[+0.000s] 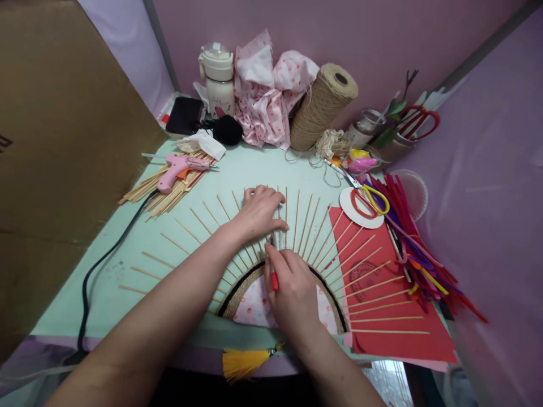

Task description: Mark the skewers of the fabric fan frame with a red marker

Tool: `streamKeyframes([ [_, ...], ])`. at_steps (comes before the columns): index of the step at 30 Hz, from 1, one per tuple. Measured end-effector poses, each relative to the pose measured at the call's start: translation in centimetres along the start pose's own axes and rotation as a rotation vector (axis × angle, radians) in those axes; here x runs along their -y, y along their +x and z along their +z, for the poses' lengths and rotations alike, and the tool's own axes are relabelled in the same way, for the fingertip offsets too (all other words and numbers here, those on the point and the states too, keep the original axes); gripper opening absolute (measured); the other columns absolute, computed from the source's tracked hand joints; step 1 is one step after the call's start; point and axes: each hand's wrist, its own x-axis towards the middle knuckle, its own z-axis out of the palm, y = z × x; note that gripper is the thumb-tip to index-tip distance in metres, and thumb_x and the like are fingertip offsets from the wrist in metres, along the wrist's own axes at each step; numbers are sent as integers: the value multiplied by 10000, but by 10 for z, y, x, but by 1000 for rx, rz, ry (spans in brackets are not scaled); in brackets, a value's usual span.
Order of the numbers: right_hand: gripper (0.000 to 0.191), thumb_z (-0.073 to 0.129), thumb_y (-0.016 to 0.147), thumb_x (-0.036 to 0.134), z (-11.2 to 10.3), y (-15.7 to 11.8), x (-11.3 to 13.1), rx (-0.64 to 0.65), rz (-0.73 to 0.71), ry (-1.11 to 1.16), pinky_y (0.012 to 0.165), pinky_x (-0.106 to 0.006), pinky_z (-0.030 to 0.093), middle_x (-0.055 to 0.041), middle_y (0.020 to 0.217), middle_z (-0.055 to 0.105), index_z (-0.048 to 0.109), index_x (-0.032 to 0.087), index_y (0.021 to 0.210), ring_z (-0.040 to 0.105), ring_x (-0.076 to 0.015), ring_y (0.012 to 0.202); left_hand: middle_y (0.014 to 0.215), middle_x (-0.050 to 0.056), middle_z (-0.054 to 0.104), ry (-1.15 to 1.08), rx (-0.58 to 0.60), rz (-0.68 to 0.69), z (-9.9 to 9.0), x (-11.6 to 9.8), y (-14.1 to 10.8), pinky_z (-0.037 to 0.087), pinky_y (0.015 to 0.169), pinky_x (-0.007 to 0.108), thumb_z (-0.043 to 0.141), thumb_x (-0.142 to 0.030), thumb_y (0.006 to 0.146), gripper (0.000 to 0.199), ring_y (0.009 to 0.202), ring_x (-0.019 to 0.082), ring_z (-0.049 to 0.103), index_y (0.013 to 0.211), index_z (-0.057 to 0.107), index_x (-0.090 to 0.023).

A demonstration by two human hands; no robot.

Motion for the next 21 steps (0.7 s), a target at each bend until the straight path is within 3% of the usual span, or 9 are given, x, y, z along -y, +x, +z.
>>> streamKeyframes([
  [21, 313, 419, 941, 117, 5, -1, -1, 37, 52, -3, 685, -351, 503, -95, 864, 577, 612, 99, 1187, 541, -214, 776, 1172, 92, 620, 17, -18, 4, 1, 0, 0, 260, 992, 456, 756, -508, 740, 514, 1207, 306, 447, 1117, 602, -196],
])
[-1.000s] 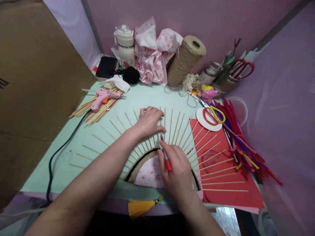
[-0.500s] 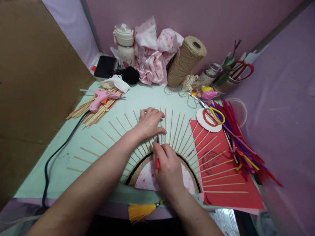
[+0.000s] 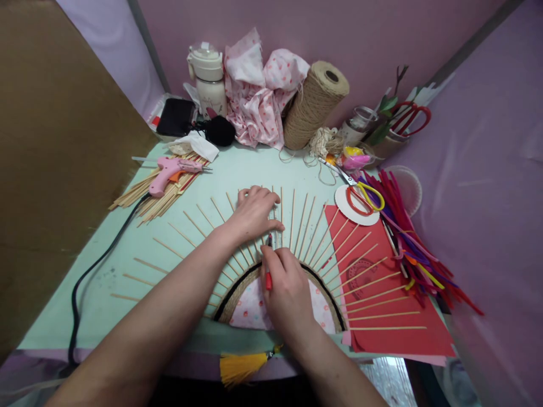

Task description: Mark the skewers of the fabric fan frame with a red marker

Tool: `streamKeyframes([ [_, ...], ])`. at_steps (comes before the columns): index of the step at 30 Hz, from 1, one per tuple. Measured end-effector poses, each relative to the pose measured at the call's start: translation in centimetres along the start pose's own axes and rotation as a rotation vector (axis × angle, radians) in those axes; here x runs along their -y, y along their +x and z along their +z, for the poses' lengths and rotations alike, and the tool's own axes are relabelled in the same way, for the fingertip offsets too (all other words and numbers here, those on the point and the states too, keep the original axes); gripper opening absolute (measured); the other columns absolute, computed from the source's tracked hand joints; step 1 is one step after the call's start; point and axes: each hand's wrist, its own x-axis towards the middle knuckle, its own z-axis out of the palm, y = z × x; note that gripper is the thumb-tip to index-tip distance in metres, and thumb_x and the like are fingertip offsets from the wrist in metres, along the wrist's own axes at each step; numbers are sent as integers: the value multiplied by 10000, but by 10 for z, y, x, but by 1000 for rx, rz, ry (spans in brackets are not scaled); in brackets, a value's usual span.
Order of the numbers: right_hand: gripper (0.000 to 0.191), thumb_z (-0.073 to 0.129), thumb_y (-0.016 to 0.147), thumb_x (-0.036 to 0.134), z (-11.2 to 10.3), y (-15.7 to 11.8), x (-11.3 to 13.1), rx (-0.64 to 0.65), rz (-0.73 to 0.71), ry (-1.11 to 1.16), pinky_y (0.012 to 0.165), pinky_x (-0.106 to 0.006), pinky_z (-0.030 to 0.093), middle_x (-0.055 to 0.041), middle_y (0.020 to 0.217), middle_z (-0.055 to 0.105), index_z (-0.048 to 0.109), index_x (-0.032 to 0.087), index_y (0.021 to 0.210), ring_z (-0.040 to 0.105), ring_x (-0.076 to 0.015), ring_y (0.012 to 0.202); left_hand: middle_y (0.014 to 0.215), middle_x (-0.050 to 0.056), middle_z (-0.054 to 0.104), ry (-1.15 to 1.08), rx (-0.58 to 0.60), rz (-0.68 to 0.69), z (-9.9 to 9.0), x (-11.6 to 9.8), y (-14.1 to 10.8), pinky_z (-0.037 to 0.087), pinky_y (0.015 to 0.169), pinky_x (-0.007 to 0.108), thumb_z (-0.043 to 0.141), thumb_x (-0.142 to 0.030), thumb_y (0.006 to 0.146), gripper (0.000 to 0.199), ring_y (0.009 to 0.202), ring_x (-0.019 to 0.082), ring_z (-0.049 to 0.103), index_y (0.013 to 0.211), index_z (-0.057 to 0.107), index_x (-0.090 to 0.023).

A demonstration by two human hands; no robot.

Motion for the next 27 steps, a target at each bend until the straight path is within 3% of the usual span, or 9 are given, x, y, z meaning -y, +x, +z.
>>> streamKeyframes([
  [27, 298, 425, 974, 158, -1, -1, 0, -57, 3, 113, 699, -333, 514, -93, 863, 606, 623, 107, 1190, 582, -200, 791, 1172, 93, 617, 1, 13, -3, -1, 0, 0, 265, 994, 458, 729, -515, 756, 504, 1200, 312, 437, 1137, 608, -208],
])
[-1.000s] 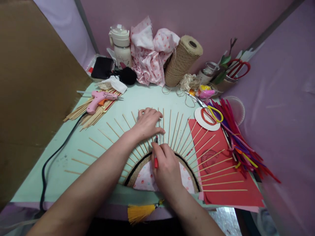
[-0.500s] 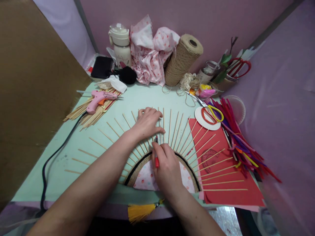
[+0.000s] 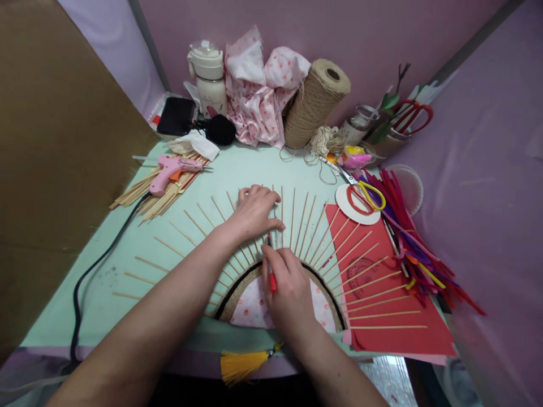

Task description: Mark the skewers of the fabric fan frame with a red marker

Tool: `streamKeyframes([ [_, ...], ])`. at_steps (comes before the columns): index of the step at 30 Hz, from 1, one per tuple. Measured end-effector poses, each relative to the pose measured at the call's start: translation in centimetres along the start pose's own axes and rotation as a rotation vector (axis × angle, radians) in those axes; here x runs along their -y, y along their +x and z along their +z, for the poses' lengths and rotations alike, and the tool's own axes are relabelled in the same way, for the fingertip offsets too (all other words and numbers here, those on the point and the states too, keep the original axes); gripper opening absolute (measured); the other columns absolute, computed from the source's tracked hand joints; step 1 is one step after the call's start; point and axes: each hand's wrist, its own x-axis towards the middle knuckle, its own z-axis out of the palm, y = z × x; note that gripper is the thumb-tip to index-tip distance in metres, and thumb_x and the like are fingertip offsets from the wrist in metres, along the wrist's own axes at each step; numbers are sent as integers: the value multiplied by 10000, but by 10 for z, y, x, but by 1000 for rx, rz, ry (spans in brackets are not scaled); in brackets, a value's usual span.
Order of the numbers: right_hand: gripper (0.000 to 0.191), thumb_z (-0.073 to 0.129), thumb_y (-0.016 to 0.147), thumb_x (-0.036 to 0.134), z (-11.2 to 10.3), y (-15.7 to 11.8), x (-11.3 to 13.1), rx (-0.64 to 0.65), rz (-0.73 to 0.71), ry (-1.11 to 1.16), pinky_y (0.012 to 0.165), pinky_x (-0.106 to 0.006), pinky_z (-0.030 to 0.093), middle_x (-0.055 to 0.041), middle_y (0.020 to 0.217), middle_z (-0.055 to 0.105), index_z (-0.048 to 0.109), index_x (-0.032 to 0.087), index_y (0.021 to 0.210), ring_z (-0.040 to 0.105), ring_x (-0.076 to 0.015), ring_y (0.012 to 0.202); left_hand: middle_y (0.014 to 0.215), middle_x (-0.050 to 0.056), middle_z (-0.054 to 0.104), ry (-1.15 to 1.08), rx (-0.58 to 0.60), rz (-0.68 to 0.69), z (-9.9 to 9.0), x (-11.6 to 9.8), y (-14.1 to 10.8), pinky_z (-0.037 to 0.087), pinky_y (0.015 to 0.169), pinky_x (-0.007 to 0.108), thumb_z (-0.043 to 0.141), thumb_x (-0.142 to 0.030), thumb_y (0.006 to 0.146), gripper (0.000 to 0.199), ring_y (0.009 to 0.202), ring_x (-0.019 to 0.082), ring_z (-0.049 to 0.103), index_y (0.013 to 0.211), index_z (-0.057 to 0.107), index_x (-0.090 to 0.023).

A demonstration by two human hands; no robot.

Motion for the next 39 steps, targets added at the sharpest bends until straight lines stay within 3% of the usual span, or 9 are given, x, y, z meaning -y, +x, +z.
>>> streamKeyframes([
  [4, 283, 442, 977, 172, -10, -2, 0, -1, 0, 57, 734, -340, 531, -96, 888, 641, 630, 137, 1185, 619, -198, 826, 1180, 99, 617, -7, -9, 5, 0, 0, 0, 269, 985, 463, 733, -511, 753, 505, 1194, 318, 441, 1135, 608, -205],
  [12, 332, 462, 959, 148, -25, -10, -31, -174, 117, 161, 848, -387, 546, -96, 1070, 704, 578, 206, 1264, 664, -206, 983, 1200, 91, 601, -22, -31, 14, -1, 0, 0, 263, 995, 448, 755, -508, 734, 545, 1219, 311, 426, 1162, 590, -212],
  [21, 266, 440, 980, 238, -27, -11, -40, -19, 258, 113, 873, -425, 511, -100, 1076, 704, 621, 194, 1170, 631, -230, 993, 1234, 86, 588, -48, -54, 36, -1, -7, 3, 243, 1019, 439, 762, -486, 749, 543, 1231, 290, 424, 1179, 569, -216],
  [39, 262, 445, 975, 244, -24, -12, -40, -41, 252, 93, 861, -424, 515, -102, 1043, 713, 631, 189, 1152, 637, -231, 973, 1189, 82, 621, -28, -12, 26, 10, -5, 11, 259, 984, 441, 756, -535, 728, 550, 1207, 306, 423, 1148, 588, -223],
])
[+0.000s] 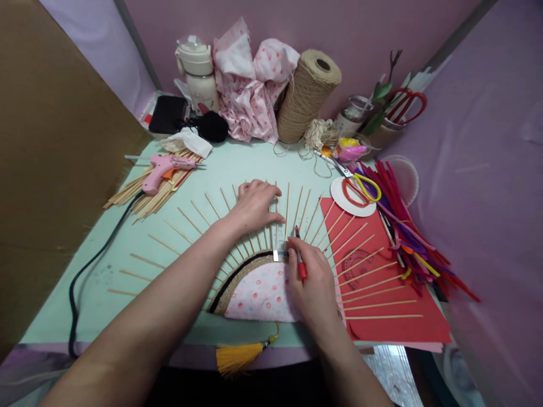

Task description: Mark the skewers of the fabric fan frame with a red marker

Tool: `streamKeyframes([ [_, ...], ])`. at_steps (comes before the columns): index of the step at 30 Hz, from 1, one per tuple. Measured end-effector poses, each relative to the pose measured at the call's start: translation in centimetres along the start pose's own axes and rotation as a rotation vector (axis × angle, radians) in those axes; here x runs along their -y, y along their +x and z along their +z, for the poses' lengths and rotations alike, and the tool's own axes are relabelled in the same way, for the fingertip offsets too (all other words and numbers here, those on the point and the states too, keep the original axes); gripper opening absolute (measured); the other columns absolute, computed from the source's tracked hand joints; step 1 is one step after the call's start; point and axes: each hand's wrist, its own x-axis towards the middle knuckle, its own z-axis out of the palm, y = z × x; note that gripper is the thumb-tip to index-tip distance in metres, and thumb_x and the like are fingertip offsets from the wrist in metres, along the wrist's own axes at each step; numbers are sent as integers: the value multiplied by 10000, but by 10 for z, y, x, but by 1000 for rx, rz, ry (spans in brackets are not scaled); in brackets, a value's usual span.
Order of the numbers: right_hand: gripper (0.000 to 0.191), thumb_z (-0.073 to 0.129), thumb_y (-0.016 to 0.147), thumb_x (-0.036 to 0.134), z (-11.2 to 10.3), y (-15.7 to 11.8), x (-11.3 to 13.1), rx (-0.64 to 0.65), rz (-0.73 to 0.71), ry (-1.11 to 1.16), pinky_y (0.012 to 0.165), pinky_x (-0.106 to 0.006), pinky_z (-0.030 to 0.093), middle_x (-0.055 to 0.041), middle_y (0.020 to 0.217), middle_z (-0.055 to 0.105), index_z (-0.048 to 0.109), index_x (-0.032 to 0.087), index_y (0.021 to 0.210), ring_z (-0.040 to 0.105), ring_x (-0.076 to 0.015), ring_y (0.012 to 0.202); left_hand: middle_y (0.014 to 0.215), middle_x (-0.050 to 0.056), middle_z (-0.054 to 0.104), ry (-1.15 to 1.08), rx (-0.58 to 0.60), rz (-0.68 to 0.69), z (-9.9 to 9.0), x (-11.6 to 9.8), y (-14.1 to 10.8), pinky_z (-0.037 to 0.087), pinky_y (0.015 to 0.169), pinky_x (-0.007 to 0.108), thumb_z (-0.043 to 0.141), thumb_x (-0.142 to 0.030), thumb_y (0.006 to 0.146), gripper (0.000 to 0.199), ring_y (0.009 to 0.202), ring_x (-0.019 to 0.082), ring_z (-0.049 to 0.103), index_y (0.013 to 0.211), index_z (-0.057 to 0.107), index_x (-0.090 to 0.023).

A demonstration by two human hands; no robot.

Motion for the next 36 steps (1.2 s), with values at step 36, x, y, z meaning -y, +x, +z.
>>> streamKeyframes([
  [36, 269, 477, 948, 338, -4, 1, -5, 28, 297, 383, 954, -490, 477, -96, 1076, 733, 599, 216, 1154, 664, -249, 1057, 1196, 84, 612, -21, -27, -5, 0, -3, -2, 284, 988, 439, 778, -495, 726, 563, 1198, 310, 432, 1173, 580, -215],
])
